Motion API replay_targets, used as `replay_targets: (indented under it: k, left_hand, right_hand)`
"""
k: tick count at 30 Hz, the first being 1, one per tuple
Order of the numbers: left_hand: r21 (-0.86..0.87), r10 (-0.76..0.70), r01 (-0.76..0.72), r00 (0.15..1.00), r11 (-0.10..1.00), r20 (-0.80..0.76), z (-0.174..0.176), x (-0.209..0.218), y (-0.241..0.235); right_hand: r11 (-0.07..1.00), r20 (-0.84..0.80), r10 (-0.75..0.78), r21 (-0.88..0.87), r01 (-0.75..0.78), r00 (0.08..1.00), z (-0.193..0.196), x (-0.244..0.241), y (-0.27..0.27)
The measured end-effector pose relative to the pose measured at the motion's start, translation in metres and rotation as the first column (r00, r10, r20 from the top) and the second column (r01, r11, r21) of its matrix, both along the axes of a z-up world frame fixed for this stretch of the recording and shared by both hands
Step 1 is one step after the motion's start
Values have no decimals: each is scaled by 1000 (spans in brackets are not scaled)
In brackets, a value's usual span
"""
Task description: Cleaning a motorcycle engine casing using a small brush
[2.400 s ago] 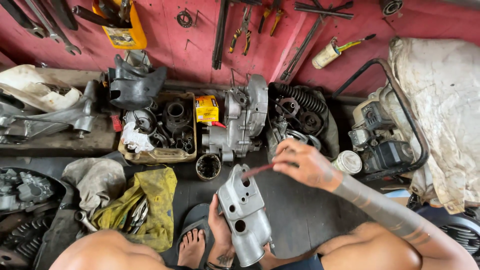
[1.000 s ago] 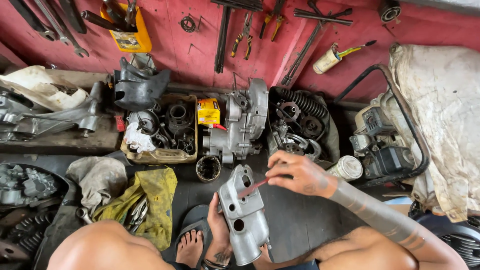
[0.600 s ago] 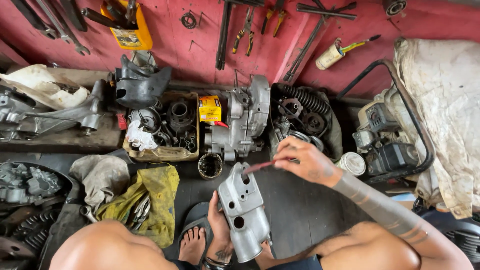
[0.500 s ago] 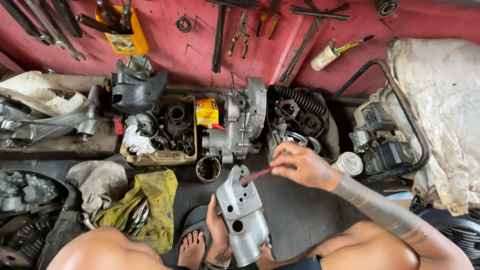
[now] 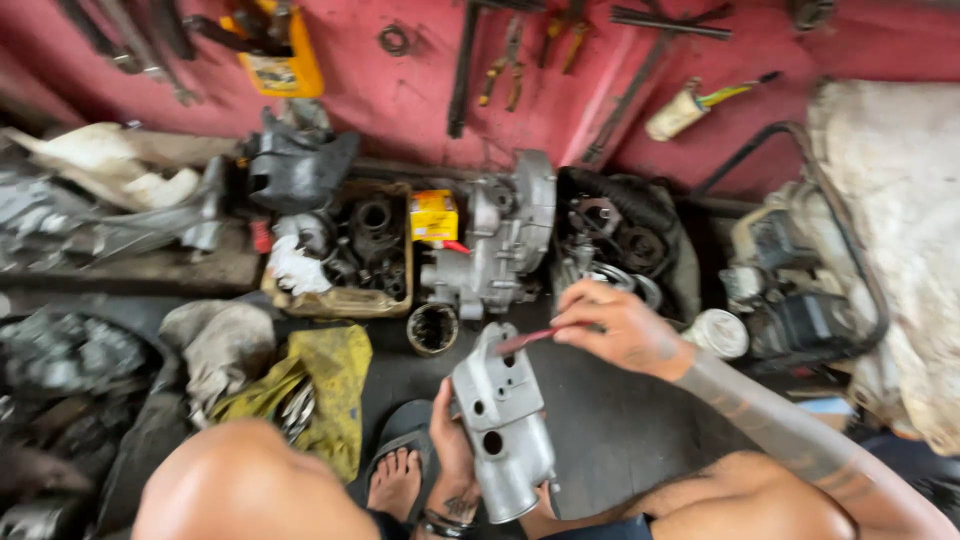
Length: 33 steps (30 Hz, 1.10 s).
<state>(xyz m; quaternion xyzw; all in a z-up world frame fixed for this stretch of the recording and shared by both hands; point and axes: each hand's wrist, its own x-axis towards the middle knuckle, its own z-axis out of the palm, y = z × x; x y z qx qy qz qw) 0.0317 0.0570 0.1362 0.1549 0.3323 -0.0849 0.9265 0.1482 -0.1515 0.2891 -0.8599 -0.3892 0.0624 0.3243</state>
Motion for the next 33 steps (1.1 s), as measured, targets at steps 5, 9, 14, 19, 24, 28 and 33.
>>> replay_targets:
  k: [5,9,14,19,24,28,33]
  left_hand:
    - [-61,-57,59,998,996,30,4,3,-4]
    - [-11,-49,50,998,999,36,12,4,-4]
    - [-36,-46,49,996,998,71,31,3,0]
    - [-85,-38,52,986,995,161,24,-2,1]
    - [-77,-55,64,992,995,112,18,-2,-1]
    - [-96,-18,33,988,995,156,19,-3,-2]
    - [-45,-90,93,994,995,63,19,-3,-3]
  right_hand:
    - [1000,15,-17,-8,17,1000,5,-4,2]
    - [999,48,-54,9,54,997,-5,5,-3]
    - [997,47,-36,-67,40,998,-2,-3,-2]
    - [991,63,-105,-72,109,992,-2,5,-6]
    - [997,31,11,-78,-9,999,5,-1,2]
    - [992,101,-97,-73,104,990,2,5,-5]
    - [997,1,15,-69,-15,1000,3,2,0]
